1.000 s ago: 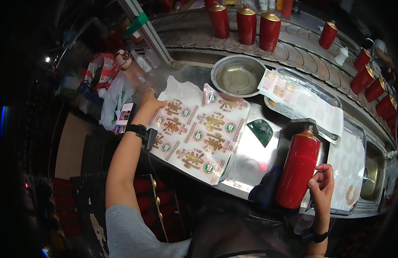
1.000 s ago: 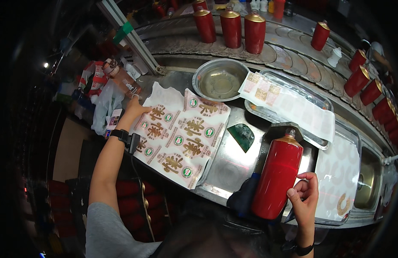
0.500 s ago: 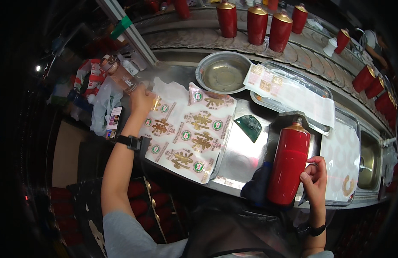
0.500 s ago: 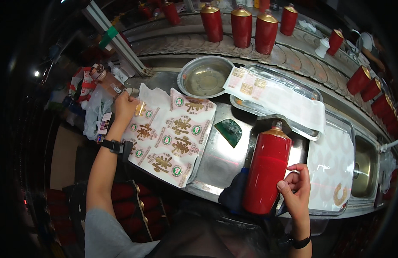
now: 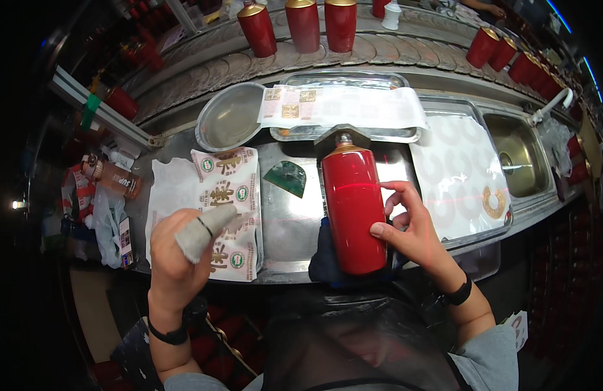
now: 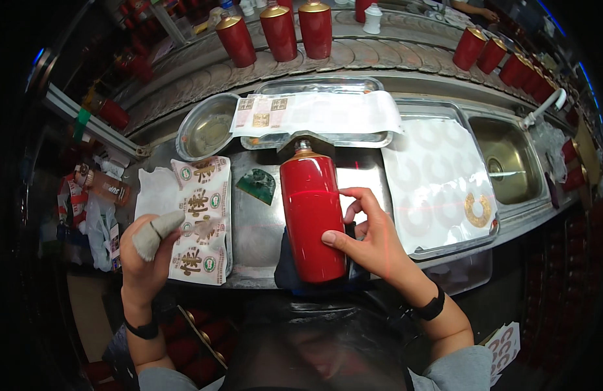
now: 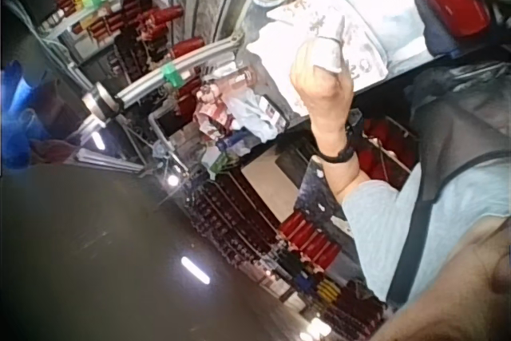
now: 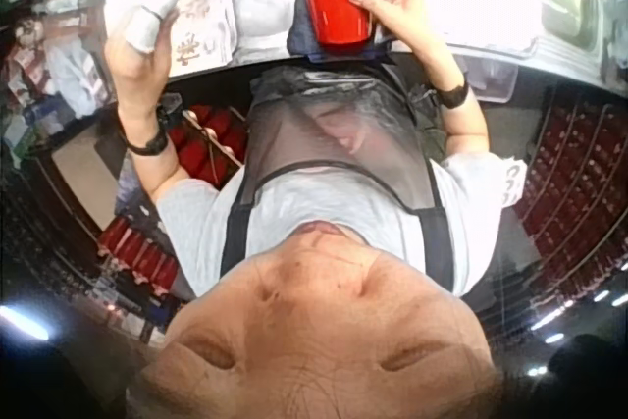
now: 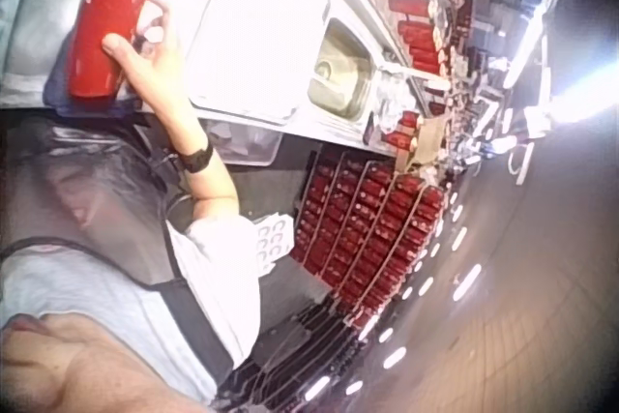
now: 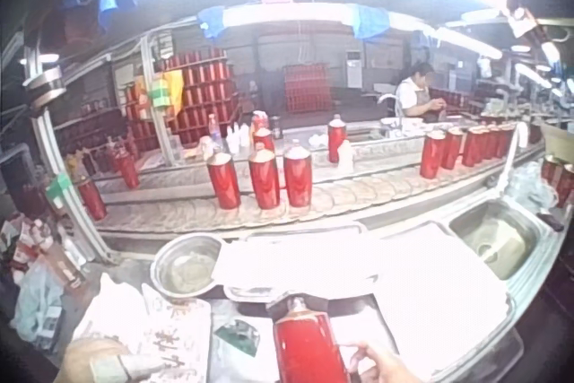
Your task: Applying labels and cleaning liquor bottles on a production line.
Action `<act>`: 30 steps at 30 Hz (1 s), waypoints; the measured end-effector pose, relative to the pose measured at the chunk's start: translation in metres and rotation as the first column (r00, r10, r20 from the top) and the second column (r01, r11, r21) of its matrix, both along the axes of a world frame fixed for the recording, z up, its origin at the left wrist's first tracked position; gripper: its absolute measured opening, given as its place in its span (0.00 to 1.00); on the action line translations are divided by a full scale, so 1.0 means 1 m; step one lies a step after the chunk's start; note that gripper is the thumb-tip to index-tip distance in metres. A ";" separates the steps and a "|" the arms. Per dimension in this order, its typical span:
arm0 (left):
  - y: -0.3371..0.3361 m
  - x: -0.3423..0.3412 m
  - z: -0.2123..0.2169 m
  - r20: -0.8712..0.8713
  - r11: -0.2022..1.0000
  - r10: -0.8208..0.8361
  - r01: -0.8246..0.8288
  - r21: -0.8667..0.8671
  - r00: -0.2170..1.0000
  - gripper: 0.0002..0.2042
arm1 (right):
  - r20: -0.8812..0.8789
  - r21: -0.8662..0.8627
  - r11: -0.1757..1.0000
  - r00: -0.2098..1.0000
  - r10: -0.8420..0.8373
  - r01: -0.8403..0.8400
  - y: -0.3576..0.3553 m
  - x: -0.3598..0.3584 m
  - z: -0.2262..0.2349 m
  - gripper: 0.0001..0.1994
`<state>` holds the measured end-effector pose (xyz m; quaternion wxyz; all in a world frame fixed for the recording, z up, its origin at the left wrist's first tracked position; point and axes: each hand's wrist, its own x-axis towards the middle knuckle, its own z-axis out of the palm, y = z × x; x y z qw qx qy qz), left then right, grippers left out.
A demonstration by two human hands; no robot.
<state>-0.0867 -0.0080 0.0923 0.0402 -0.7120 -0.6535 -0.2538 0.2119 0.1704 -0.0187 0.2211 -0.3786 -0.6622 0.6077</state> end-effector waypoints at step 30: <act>0.145 0.060 -0.083 0.548 0.997 0.053 -0.073 0.015 0.835 0.21 | 0.038 0.420 0.906 0.999 0.039 -0.051 -0.020 0.002 0.008 0.42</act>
